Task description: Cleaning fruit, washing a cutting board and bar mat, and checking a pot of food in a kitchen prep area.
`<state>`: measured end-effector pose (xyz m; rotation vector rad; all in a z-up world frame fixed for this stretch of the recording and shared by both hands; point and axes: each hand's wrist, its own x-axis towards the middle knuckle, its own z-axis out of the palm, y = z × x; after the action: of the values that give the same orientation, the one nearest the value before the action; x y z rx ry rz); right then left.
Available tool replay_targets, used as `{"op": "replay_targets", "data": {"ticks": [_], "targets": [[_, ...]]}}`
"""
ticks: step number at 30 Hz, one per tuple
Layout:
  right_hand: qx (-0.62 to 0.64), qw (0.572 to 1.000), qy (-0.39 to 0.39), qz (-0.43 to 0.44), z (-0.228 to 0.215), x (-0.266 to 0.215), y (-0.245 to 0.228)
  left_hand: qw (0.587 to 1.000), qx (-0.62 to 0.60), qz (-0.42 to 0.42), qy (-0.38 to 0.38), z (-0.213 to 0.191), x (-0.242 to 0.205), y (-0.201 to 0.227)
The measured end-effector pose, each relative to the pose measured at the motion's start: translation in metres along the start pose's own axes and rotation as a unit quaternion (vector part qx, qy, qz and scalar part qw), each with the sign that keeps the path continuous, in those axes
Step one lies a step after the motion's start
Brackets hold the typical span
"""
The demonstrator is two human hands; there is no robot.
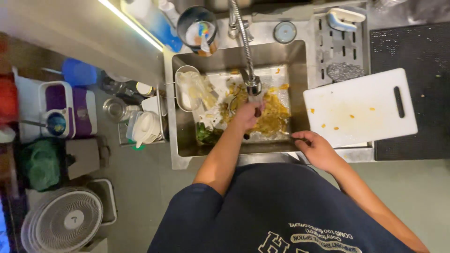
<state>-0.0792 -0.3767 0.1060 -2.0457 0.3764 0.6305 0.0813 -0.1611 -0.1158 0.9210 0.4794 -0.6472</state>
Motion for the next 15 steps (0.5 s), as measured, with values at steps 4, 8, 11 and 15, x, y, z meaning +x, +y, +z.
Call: {"op": "replay_targets", "data": {"ticks": [4, 8, 11, 15], "targets": [[0.0, 0.999, 0.017, 0.051, -0.02, -0.007, 0.025, 0.991, -0.133, -0.022, 0.018, -0.006, 0.041, -0.005], [-0.038, 0.997, 0.059, 0.017, -0.036, -0.01, 0.016, 0.988, -0.14, -0.043, 0.054, -0.017, 0.062, -0.027], [-0.113, 0.973, 0.057, -0.191, -0.039, 0.005, 0.022, 0.982, -0.163, -0.025, 0.088, 0.011, 0.031, -0.037], [-0.072, 0.962, 0.035, -0.262, -0.047, 0.015, -0.023, 0.978, -0.153, -0.138, 0.022, 0.109, -0.068, 0.006]]}}
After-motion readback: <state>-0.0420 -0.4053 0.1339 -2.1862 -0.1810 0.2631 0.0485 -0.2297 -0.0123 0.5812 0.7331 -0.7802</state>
